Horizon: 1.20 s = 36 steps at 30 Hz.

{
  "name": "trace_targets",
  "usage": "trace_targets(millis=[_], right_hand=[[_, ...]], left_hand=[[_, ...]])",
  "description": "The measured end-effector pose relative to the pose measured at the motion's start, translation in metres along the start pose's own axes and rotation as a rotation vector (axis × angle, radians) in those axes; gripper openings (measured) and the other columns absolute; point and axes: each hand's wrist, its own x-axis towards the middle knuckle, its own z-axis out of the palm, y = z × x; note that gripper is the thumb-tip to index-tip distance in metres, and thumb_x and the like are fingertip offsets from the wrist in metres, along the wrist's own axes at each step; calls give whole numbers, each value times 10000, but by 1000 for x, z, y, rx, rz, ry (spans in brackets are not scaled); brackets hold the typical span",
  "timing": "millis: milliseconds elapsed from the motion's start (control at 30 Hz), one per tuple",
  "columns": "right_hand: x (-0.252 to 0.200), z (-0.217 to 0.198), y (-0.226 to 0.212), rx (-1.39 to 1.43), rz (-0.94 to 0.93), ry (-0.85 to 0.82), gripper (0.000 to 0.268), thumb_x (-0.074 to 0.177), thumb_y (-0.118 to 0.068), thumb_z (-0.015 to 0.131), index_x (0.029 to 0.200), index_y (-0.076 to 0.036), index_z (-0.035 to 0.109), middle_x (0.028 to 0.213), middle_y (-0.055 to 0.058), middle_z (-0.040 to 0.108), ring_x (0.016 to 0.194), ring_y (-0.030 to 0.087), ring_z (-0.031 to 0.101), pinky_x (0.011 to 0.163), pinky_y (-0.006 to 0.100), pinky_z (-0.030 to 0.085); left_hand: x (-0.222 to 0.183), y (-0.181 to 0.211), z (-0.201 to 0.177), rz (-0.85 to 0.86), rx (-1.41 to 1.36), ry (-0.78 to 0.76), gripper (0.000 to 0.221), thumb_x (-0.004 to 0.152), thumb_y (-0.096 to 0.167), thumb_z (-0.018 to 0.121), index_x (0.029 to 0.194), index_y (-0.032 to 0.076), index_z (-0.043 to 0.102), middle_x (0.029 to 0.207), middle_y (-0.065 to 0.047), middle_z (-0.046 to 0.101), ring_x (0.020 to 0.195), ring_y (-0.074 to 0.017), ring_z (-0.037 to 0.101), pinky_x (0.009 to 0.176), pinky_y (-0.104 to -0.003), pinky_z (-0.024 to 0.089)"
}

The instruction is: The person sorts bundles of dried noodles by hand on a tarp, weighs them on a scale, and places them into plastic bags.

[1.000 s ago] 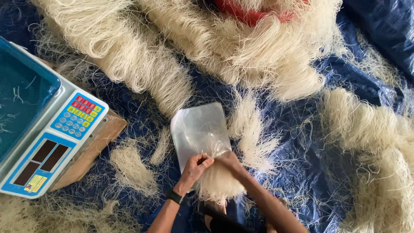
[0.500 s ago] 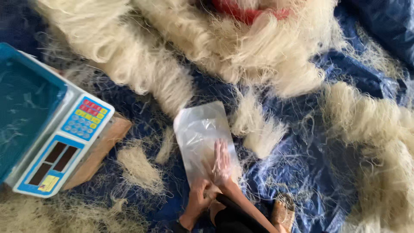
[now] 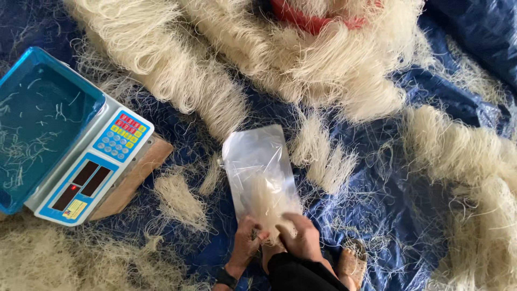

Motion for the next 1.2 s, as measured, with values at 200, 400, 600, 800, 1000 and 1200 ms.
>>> trace_targets(millis=[200, 400, 600, 800, 1000, 1200], right_hand=[[-51, 61, 103, 656, 625, -272, 1357, 696, -483, 916, 1630, -104, 7, 1709, 163, 97, 1586, 279, 137, 1271, 434, 159], [-20, 27, 50, 715, 803, -260, 984, 750, -400, 858, 1560, -77, 401, 1449, 69, 639, 1281, 122, 591, 1095, 256, 418], [8, 33, 42, 1332, 779, -119, 564, 829, -99, 764, 1348, 43, 598, 1231, 200, 726, 1110, 295, 690, 964, 396, 536], [8, 89, 90, 937, 701, -182, 328, 908, -320, 659, 1087, -59, 746, 1052, 85, 746, 994, 182, 659, 921, 336, 479], [15, 102, 82, 757, 711, -184, 342, 945, -390, 571, 1009, -84, 711, 890, 55, 685, 837, 160, 599, 767, 326, 434], [28, 71, 62, 463, 698, -199, 419, 989, -473, 464, 916, -114, 668, 696, 20, 612, 648, 134, 527, 582, 314, 379]], left_hand=[[-22, -11, 25, -383, -339, 183, 937, 784, 192, 864, 1584, 148, 379, 1047, -45, 572, 797, -138, 661, 870, -288, 554], [-28, -18, 65, -632, -1001, 510, 211, 862, -21, 785, 842, 102, 614, 911, -77, 760, 869, -171, 684, 835, -339, 557], [-4, 3, 52, -491, -1021, 497, 234, 835, 27, 788, 730, 108, 595, 1108, -90, 730, 1048, -238, 672, 914, -366, 500], [-19, -32, 63, -566, -760, 463, 303, 828, 45, 856, 745, 128, 577, 698, 30, 500, 675, -87, 484, 668, -247, 412], [-18, -30, 44, -562, -369, 405, 118, 774, 135, 868, 728, 94, 766, 1588, -119, 512, 1296, -150, 634, 1047, -286, 430], [7, 12, 9, -116, 40, 234, 195, 979, 258, 634, 849, 120, 589, 963, -66, 671, 907, -246, 640, 847, -333, 479]])
